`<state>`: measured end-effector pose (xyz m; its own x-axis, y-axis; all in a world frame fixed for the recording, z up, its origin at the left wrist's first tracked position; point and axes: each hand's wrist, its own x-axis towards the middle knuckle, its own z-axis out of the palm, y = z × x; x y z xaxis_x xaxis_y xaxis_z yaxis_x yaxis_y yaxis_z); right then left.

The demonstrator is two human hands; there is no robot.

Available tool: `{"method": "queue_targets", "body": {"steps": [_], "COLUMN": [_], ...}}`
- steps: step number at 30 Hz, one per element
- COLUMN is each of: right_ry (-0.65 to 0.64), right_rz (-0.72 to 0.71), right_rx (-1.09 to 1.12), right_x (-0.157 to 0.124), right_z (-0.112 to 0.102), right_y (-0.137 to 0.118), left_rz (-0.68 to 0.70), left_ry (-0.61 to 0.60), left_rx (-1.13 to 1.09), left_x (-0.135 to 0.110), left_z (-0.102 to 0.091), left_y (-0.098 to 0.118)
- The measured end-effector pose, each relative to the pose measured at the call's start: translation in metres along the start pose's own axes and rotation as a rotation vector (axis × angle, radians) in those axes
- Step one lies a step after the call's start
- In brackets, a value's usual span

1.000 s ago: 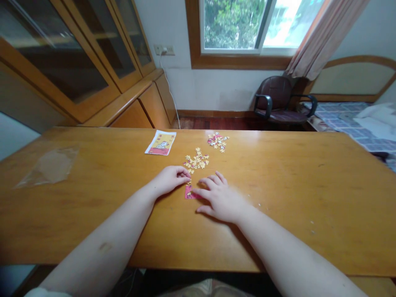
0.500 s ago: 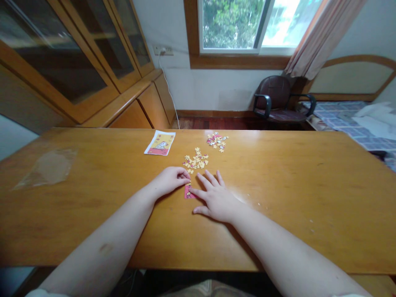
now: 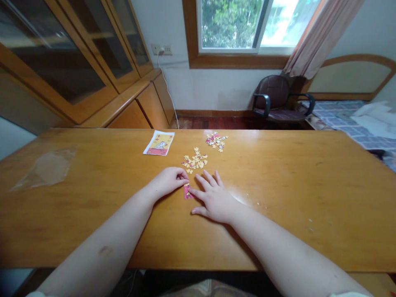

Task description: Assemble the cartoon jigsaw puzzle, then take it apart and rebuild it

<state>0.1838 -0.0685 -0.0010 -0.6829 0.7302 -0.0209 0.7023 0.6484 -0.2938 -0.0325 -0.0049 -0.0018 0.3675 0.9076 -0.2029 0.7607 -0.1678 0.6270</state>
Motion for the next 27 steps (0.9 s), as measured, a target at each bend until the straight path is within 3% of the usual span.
{"method": "queue_targets", "body": {"steps": [15,20,24,27], "right_ry": [0.003,0.078,0.206,0.212], "right_rz": [-0.022,-0.016,0.075,0.194], "right_rx": [-0.005,0.041,0.108,0.144], "right_x": [-0.001,-0.002,-0.001,0.01], "right_z": [0.003,-0.001,-0.01,-0.021], "right_y": [0.002,0.005,0.006,0.013], "left_rz": [0.033,0.047,0.047,0.046], "left_ry": [0.0,0.036,0.067,0.091], "left_rx": [0.072,0.056,0.032,0.028], "left_x": [-0.002,-0.002,-0.001,0.0], "left_z": [-0.002,-0.004,-0.004,-0.003], "left_y": [0.003,0.002,0.0,0.0]}}
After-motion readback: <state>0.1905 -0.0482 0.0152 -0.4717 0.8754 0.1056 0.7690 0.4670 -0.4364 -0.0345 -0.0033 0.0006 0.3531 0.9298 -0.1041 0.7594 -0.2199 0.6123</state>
